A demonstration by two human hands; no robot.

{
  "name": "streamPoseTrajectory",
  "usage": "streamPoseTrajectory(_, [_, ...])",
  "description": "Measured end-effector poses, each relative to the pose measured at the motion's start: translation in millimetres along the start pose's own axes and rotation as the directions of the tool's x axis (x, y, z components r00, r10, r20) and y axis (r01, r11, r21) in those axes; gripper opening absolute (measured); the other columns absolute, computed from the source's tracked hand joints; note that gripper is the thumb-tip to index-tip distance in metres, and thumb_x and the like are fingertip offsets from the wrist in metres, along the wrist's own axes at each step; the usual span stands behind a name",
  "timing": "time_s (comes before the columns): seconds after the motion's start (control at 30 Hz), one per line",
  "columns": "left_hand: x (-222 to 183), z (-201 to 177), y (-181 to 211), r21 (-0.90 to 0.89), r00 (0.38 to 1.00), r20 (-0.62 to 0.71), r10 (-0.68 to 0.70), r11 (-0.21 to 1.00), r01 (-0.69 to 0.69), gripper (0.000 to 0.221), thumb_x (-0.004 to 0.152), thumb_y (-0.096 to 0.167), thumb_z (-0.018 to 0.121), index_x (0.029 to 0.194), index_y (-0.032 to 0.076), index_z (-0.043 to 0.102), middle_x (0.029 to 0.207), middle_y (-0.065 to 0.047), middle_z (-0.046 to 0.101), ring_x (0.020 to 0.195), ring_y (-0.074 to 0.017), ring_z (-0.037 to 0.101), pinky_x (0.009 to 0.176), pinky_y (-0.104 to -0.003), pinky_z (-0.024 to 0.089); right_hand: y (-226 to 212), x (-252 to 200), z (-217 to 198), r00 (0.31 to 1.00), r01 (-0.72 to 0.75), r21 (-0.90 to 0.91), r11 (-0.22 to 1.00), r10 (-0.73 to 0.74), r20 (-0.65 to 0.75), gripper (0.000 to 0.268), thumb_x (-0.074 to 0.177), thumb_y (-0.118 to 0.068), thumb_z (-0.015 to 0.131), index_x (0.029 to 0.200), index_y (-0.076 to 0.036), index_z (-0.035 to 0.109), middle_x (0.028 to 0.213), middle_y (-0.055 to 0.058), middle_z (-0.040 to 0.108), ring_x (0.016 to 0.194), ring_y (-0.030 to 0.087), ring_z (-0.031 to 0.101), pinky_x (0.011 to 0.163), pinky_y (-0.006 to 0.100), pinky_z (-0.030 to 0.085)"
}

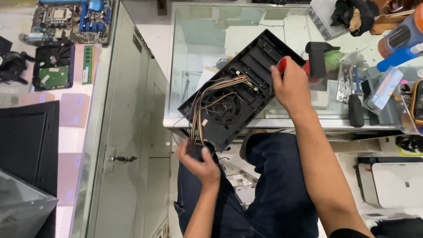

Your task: Cleaning a computer case and its front panel using a brush and a handheld air blower to remove dust.

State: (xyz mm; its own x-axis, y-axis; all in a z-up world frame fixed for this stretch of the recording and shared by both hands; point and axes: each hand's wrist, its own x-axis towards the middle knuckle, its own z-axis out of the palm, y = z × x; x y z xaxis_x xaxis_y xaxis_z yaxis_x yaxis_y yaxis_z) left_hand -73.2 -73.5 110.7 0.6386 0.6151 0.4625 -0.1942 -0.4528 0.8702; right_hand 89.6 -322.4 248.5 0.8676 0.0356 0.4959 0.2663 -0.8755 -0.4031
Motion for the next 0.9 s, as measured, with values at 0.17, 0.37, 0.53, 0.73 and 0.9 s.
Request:
streamPoseTrajectory(0.17, [17.6, 19.1, 99.9, -0.184, 0.910, 0.196, -0.366, 0.897, 0.401, 0.059, 0.101, 0.004, 0.051, 0.154, 0.000, 0.026, 0.154, -0.033, 0.015, 0.146, -0.0584, 0.011, 0.119, -0.071, 0.010, -1.8, -11.6, 3.2, 1.000, -0.013, 0.001, 1.000, 0.013, -0.016, 0.028, 0.110, -0.022, 0.063, 0.090, -0.005, 0.053, 0.077, 0.019, 0.061, 0.077, 0.044, 0.067, 0.069, 0.051, 0.052])
streamPoseTrajectory(0.37, [-0.3, 25.9, 91.4, -0.202, 0.895, 0.170, -0.412, 0.875, 0.441, 0.063, 0.099, -0.003, 0.041, 0.159, 0.007, 0.023, 0.160, -0.025, 0.011, 0.151, -0.0508, 0.009, 0.121, -0.066, 0.006, 8.9, -15.1, -8.5, 0.957, -0.143, 0.197, 0.970, 0.186, -0.221, 0.026, 0.111, -0.020, 0.057, 0.090, -0.004, 0.055, 0.074, 0.020, 0.062, 0.074, 0.042, 0.066, 0.067, 0.045, 0.052])
streamPoseTrajectory(0.53, [-24.3, 34.4, 73.2, -0.139, 0.938, 0.087, -0.334, 0.929, 0.344, 0.062, 0.097, -0.001, 0.045, 0.156, 0.007, 0.031, 0.155, -0.024, 0.022, 0.148, -0.0507, 0.016, 0.121, -0.063, 0.009, -6.8, -24.2, -1.2, 0.990, -0.112, 0.079, 0.991, 0.119, -0.079, 0.026, 0.111, -0.018, 0.060, 0.090, -0.004, 0.056, 0.073, 0.018, 0.061, 0.071, 0.039, 0.067, 0.064, 0.043, 0.053])
streamPoseTrajectory(0.73, [-35.2, 50.7, 58.9, -0.238, 0.959, 0.050, -0.279, 0.929, 0.282, 0.057, 0.103, 0.015, 0.035, 0.158, 0.001, 0.028, 0.158, -0.027, 0.026, 0.146, -0.0485, 0.024, 0.119, -0.061, 0.012, -33.8, -49.5, -22.3, 0.979, -0.083, 0.267, 0.960, 0.129, -0.159, 0.026, 0.116, -0.025, 0.054, 0.098, -0.007, 0.056, 0.063, 0.008, 0.064, 0.058, 0.025, 0.068, 0.062, 0.033, 0.053])
streamPoseTrajectory(0.9, [-65.6, 66.6, 13.9, -0.202, 0.997, 0.070, -0.018, 0.979, 0.031, 0.110, 0.093, 0.071, 0.056, 0.162, -0.002, 0.011, 0.163, -0.031, 0.017, 0.150, -0.0505, 0.014, 0.116, -0.065, 0.013, -61.9, -55.3, -18.6, 0.996, -0.086, 0.152, 0.985, 0.081, 0.043, 0.023, 0.111, -0.018, 0.061, 0.093, -0.003, 0.059, 0.065, 0.021, 0.058, 0.065, 0.046, 0.064, 0.061, 0.047, 0.050])
